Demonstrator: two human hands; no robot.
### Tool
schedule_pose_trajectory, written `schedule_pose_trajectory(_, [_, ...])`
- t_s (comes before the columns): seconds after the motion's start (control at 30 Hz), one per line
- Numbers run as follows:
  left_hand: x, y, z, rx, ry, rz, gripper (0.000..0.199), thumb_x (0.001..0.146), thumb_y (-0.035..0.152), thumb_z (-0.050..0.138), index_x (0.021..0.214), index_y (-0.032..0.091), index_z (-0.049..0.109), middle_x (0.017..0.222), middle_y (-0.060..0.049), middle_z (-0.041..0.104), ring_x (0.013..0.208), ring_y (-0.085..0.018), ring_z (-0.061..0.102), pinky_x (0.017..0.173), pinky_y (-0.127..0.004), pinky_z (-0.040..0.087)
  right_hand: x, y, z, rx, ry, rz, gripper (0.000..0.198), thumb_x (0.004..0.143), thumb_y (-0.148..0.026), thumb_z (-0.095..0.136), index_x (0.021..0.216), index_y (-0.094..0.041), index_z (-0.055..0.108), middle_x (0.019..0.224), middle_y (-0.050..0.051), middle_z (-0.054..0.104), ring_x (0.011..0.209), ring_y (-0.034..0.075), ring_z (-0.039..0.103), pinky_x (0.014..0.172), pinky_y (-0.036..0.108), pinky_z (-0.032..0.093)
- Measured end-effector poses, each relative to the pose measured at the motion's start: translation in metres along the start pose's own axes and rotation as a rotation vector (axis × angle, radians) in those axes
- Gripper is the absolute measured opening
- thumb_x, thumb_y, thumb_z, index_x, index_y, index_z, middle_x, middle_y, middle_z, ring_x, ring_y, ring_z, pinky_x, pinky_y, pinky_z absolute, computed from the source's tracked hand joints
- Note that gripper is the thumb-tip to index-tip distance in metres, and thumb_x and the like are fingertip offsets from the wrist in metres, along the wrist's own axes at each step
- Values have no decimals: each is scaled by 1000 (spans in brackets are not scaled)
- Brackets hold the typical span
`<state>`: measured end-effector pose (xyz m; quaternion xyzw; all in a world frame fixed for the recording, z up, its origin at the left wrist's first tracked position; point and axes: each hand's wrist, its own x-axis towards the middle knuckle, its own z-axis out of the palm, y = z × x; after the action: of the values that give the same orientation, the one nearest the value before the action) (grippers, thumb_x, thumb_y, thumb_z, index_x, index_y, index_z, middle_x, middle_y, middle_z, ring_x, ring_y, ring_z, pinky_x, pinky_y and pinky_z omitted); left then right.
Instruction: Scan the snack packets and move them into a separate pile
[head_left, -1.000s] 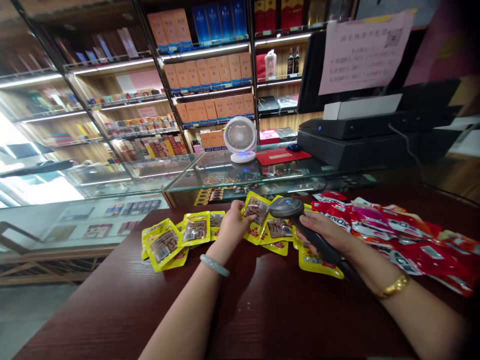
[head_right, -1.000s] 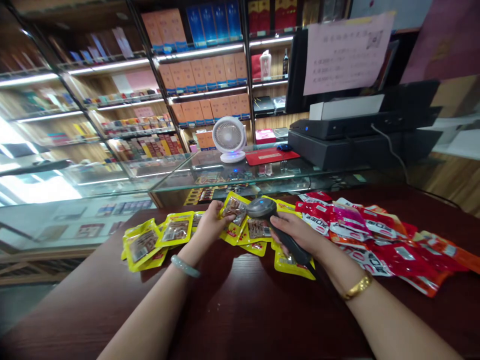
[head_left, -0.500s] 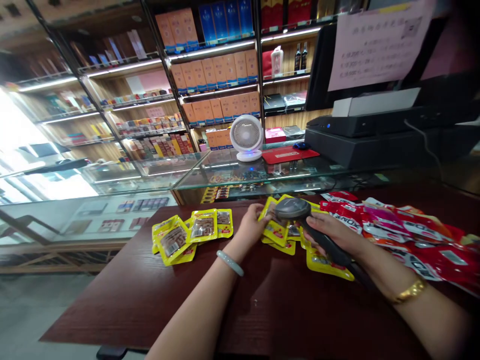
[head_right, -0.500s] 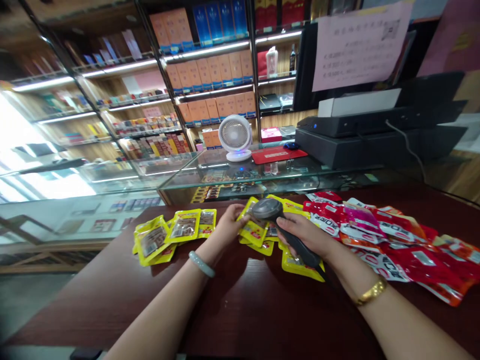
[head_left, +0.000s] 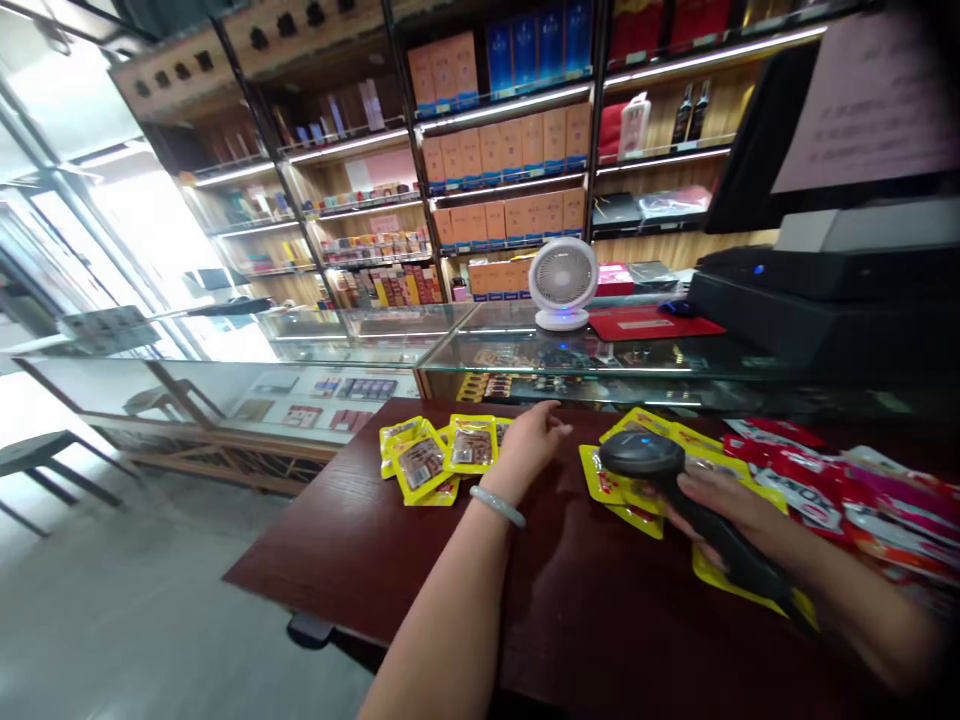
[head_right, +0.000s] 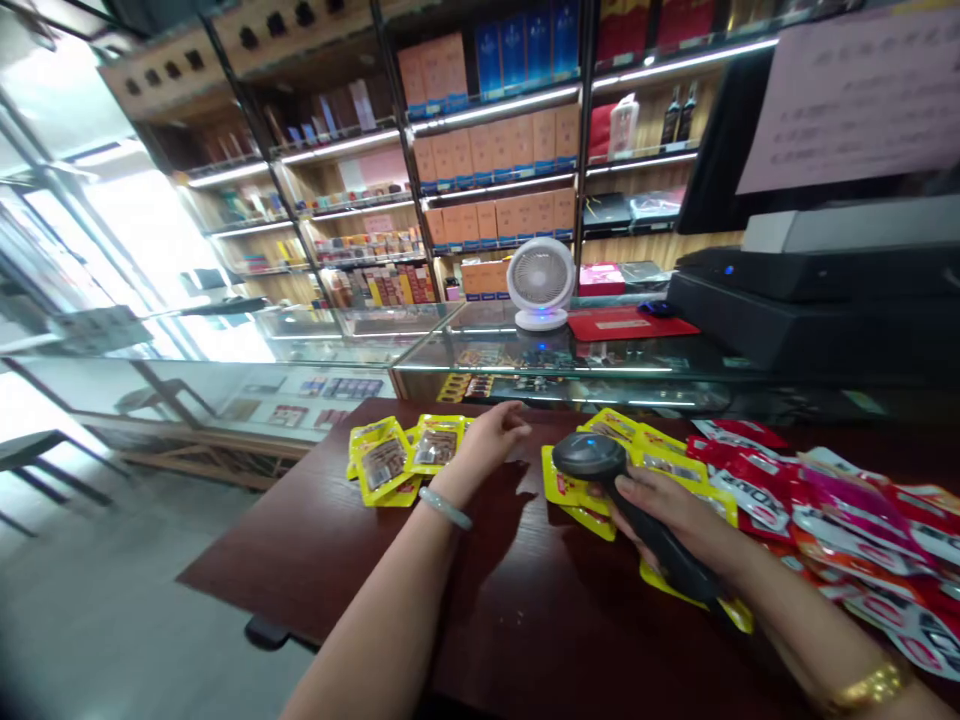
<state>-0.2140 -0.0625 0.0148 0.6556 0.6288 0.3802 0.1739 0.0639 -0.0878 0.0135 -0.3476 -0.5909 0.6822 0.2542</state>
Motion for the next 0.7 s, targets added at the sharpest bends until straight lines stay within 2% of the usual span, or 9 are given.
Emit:
schedule_pose_trajectory(0.07, [-2, -5, -31, 255, 81, -107, 51, 84, 39, 64, 130, 20, 55, 113, -11, 70, 107, -25, 64, 92, -34, 47, 5, -5, 11, -24, -14, 14, 42, 84, -60, 61, 93, -19, 56, 58, -3, 59, 34, 7, 50, 32, 16, 37])
schedule_pose_trajectory(0.17, [-6, -17, -68, 532, 108, -356, 58, 83, 50, 62, 128, 14, 55, 119, -20, 66, 116, -32, 60, 95, -39, 44, 15, -15, 31, -50, -44, 59, 43, 82, -61, 62, 94, -20, 56, 58, -3, 59, 33, 7, 49, 30, 17, 34])
schedule_pose_trajectory(0.23, [-9, -25, -82, 626, 115, -496, 65, 81, 53, 61, 131, 12, 51, 120, -23, 65, 121, -35, 56, 99, -44, 41, 25, -21, 46, -58, -76, 73, 43, 82, -62, 61, 91, -20, 56, 56, -4, 58, 31, 7, 48, 29, 17, 33])
schedule_pose_trajectory(0.3, [-11, -32, -88, 657, 112, -564, 75, 80, 52, 63, 139, 10, 43, 124, -25, 63, 125, -37, 53, 102, -47, 37, 37, -25, 62, -50, -140, 54, 45, 82, -64, 59, 89, -20, 56, 56, -4, 58, 31, 8, 50, 29, 17, 32])
schedule_pose_trajectory(0.4, [-13, -39, -90, 654, 57, -589, 92, 76, 48, 68, 150, 9, 29, 128, -26, 60, 125, -37, 53, 104, -48, 34, 55, -28, 87, 2, -160, 22, 47, 80, -65, 60, 88, -20, 56, 54, -6, 57, 31, 8, 50, 31, 18, 36])
schedule_pose_trajectory(0.53, [-14, -42, -89, 683, 75, -553, 100, 69, 48, 73, 151, 11, 29, 132, -26, 57, 129, -39, 48, 109, -51, 26, 69, -27, 114, 32, -160, -2, 56, 71, -72, 63, 87, -19, 54, 49, -6, 56, 29, 9, 49, 29, 18, 34])
schedule_pose_trajectory(0.63, [-14, -41, -87, 716, 159, -492, 99, 67, 44, 75, 150, 12, 32, 130, -24, 58, 128, -39, 46, 111, -50, 23, 68, -26, 118, 26, -171, -2, 60, 70, -74, 64, 89, -18, 53, 49, -7, 55, 29, 9, 49, 28, 18, 35])
schedule_pose_trajectory(0.7, [-12, -39, -85, 708, 212, -428, 96, 67, 39, 75, 149, 14, 33, 127, -22, 60, 124, -38, 50, 108, -46, 29, 64, -24, 113, 30, -171, -13, 59, 71, -73, 64, 90, -18, 52, 50, -7, 56, 29, 9, 50, 28, 17, 36])
